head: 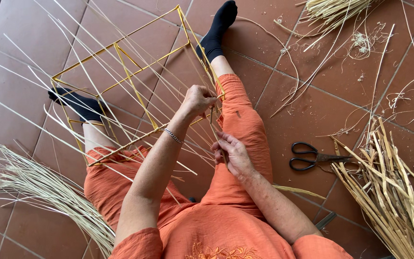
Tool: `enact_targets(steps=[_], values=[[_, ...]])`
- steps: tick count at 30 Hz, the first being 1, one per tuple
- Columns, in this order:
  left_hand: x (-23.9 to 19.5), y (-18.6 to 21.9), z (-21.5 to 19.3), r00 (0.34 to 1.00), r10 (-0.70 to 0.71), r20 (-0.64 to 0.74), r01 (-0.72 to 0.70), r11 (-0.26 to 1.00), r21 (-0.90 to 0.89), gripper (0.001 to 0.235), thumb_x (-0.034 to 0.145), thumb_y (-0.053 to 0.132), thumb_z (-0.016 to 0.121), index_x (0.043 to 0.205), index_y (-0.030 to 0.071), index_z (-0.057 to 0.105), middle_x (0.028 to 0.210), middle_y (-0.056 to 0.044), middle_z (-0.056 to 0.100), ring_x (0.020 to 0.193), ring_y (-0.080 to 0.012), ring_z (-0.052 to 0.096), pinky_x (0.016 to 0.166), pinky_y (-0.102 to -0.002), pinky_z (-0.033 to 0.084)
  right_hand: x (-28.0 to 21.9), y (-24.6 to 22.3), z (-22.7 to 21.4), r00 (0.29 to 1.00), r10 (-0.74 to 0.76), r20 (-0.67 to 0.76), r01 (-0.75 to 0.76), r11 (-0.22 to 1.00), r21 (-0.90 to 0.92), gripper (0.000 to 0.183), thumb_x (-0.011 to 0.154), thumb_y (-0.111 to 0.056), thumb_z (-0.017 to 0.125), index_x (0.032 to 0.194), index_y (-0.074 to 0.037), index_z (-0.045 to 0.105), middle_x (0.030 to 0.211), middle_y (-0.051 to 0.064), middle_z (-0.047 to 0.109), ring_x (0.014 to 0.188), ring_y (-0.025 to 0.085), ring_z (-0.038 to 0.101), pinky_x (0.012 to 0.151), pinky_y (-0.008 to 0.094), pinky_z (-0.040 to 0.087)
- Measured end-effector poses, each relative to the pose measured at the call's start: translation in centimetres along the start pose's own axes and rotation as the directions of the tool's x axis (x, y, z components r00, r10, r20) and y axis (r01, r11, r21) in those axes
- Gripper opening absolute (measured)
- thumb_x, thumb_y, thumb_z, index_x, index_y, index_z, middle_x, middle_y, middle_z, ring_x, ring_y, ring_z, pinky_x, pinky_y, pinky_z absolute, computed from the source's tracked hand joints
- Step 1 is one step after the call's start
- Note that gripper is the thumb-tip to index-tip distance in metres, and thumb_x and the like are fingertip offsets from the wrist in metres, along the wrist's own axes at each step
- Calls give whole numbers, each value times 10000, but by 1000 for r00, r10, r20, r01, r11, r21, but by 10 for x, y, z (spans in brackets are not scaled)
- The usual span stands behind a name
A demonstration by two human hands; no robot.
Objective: The person sits on a tiled floor and weaves thin dried plant strips into a rectangular frame held between their legs. They interlace the strips by hand and use scissors to trim excess material as the woven section grows.
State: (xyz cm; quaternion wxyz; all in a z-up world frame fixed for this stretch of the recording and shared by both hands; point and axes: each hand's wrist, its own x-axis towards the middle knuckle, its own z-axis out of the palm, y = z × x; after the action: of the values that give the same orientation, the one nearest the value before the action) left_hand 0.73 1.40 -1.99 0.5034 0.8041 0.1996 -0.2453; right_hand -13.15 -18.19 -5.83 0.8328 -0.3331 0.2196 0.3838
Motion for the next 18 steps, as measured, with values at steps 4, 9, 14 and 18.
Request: enact_targets(steps=[4,9,14,18], values=[[1,2,1,999,-31,-6,31,999,6,143,835,100,765,902,-25,786,780,-87,768,575,-116,733,415,-278,631,-3,2,9,997,81,6,-81,995,51,325,1038,-109,537,1340,11,544,882,107,697,621,122,662,557,297,574],[-6,2,0,999,-31,-9,31,999,-29,167,870,113,728,963,-12,787,769,-93,782,566,-129,726,411,-292,597,-11,0,14,998,64,-14,-62,995,76,313,1039,-98,521,1332,4,561,872,106,693,634,129,665,570,317,586],[-6,4,-2,999,-43,-18,43,999,21,219,915,197,737,967,-11,778,732,-86,747,529,-135,691,415,-303,598,-19,-1,15,1000,10,18,-12,997,77,313,1029,-107,511,1319,-1,558,871,106,695,618,142,660,550,331,581],[-3,1,1,999,-31,-35,32,999,15,204,897,187,750,968,0,791,699,-94,720,517,-149,668,412,-311,581,-19,-2,7,1000,4,13,-5,998,65,308,1032,-94,513,1316,14,565,875,104,690,620,143,650,554,335,578]])
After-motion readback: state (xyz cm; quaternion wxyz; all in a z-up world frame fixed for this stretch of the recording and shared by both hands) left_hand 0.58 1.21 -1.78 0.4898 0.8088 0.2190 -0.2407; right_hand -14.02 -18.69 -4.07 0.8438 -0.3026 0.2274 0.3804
